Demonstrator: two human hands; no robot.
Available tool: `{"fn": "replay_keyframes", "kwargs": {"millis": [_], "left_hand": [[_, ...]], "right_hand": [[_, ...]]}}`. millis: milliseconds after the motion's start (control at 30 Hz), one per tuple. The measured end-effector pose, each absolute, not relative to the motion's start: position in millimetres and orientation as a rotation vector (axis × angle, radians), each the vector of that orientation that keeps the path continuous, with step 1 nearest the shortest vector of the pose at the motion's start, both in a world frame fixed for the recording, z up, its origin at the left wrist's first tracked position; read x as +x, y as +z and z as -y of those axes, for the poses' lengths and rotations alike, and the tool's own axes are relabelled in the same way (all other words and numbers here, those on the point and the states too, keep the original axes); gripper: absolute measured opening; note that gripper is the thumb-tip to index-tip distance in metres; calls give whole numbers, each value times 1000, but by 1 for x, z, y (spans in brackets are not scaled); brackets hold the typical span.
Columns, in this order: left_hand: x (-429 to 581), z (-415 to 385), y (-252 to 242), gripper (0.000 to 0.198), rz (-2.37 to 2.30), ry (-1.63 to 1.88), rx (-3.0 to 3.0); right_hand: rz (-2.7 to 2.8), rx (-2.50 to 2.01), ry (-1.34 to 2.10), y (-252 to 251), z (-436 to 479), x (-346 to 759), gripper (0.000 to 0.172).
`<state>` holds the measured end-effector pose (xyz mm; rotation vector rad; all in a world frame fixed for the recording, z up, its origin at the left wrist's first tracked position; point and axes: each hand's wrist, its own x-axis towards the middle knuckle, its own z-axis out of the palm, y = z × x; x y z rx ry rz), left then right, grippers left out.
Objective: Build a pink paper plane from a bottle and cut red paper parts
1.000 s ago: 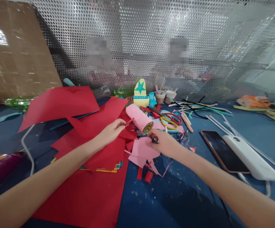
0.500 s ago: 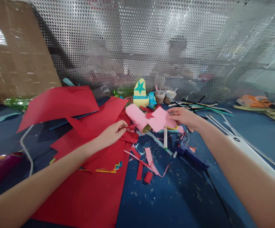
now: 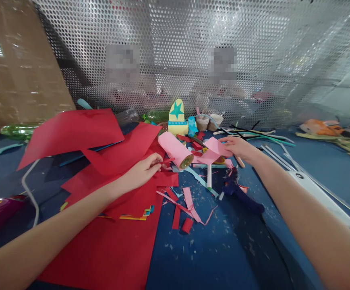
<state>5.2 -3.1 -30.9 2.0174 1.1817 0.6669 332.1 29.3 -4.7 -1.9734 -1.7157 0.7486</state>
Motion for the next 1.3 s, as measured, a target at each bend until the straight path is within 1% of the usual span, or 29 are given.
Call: {"fn": "replay_keyframes", "kwargs": {"millis": [67, 200, 233, 300, 367, 400, 433, 467, 500, 567, 700, 767, 900, 1000, 1167, 1300], "left_hand": [[5, 3, -30, 6, -1180, 661, 2015], [5, 3, -30, 6, -1182, 657, 2015], [5, 3, -31, 5, -1180, 660, 2016], [4, 2, -33, 4, -1170, 671, 2019], [4, 1, -36, 4, -1154, 691, 2027], [4, 0, -38, 4, -1149, 705, 2033], [4, 0, -39, 4, -1144, 719, 2042], [4, -1, -39, 4, -1142, 734, 2053], [4, -1, -39, 5, -1141, 747, 2064], [3, -1, -38, 7, -1141, 766, 2088], [3, 0, -32, 7, -1162, 790, 2149], [4, 2, -29, 8, -1166, 801, 2191], [7, 11, -24, 13, -1129, 791, 2264], [12, 19, -25, 12, -1046, 732, 2382], [19, 27, -34, 9, -925, 586, 2629], [22, 43, -29, 9, -878, 686, 2653]], "right_hand": [[1770, -2005, 624, -2, -25, 328, 23], [1918, -1948, 280, 5, 0, 301, 10], [1970, -1900, 229, 5, 10, 290, 14], [2134, -1749, 237, 2, 31, 265, 17], [2354, -1519, 292, -5, 48, 239, 10], [2454, -1405, 298, -10, 54, 228, 15], [2537, -1302, 288, -15, 57, 218, 26], [2600, -1224, 272, -20, 58, 210, 33], [2641, -1171, 245, -25, 58, 205, 35], [2679, -1125, 172, -33, 53, 199, 31], [2701, -1090, -8, -38, 48, 201, 14], [2706, -1044, -89, -38, 51, 204, 12], [2625, -955, -243, -30, 70, 215, 22], [2564, -887, -307, -22, 91, 228, 24], [2615, -714, -272, -27, 126, 248, 25], [2680, -676, -190, -36, 138, 254, 35]]}}
